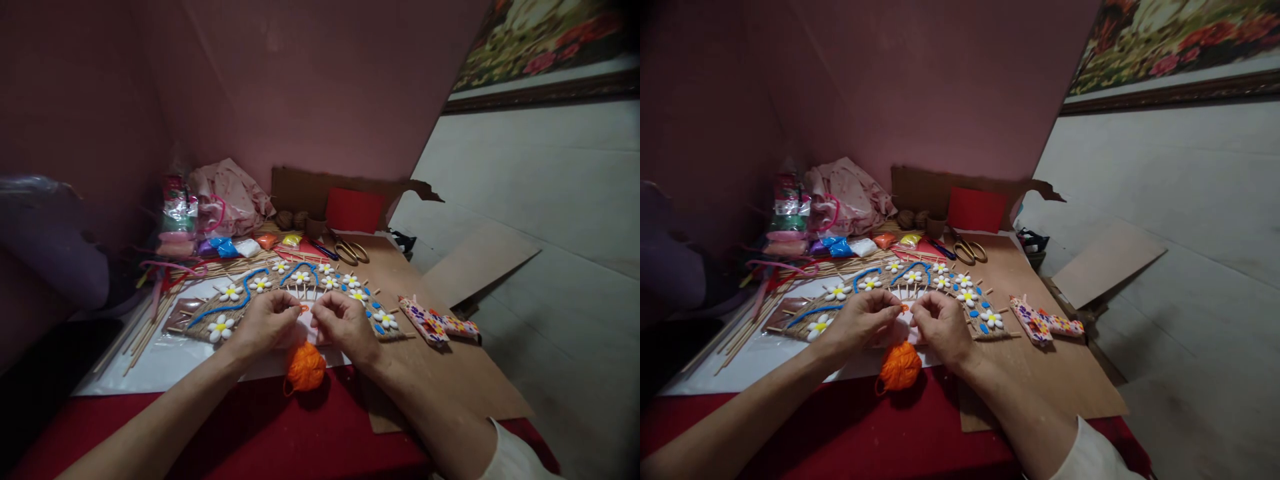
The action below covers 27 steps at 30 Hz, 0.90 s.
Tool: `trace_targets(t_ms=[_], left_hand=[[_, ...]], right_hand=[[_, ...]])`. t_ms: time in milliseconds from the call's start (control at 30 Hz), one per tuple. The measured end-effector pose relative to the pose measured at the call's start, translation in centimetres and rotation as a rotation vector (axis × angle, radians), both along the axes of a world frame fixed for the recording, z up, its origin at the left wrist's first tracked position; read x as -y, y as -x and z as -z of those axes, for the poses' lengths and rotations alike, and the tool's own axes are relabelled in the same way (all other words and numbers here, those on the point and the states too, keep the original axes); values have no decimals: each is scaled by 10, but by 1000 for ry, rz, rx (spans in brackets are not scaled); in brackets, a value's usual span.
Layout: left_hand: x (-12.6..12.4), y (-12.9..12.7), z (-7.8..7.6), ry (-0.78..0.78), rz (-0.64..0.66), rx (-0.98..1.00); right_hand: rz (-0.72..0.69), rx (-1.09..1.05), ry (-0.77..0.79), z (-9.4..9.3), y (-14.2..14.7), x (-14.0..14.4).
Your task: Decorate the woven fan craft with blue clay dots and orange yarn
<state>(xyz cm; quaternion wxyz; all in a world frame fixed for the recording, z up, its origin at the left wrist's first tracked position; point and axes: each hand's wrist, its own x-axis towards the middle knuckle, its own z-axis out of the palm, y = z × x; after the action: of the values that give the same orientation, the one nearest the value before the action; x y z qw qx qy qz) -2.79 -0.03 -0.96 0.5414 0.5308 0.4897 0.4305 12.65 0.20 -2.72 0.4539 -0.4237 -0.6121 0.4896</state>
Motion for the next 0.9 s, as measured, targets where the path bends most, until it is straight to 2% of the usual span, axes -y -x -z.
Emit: trace_targets(t_ms=[100, 233, 333, 433, 600, 667, 767, 900], left_hand=[[2, 1, -3, 22, 0, 25], [5, -2, -7, 10, 37, 28], [5, -4, -8, 6, 41, 10], [2, -4, -3, -24, 22, -22], [-2, -1, 6, -108, -8, -129], [-2, -1, 5, -102, -16, -129], [-1, 0, 1, -67, -25, -74], [-1, -1, 0, -53, -20, -35]], right_hand=[[22, 17, -55, -1, 0, 1], [36, 178, -207, -2, 0, 6], [55, 199, -217, -1, 1, 6], [-10, 79, -101, -1, 1, 3], [-253, -208, 251, -6, -3, -3], [-282, -261, 303, -8, -5, -5], [-162, -257, 224, -9, -6, -4], [16, -64, -39, -8, -4, -1]])
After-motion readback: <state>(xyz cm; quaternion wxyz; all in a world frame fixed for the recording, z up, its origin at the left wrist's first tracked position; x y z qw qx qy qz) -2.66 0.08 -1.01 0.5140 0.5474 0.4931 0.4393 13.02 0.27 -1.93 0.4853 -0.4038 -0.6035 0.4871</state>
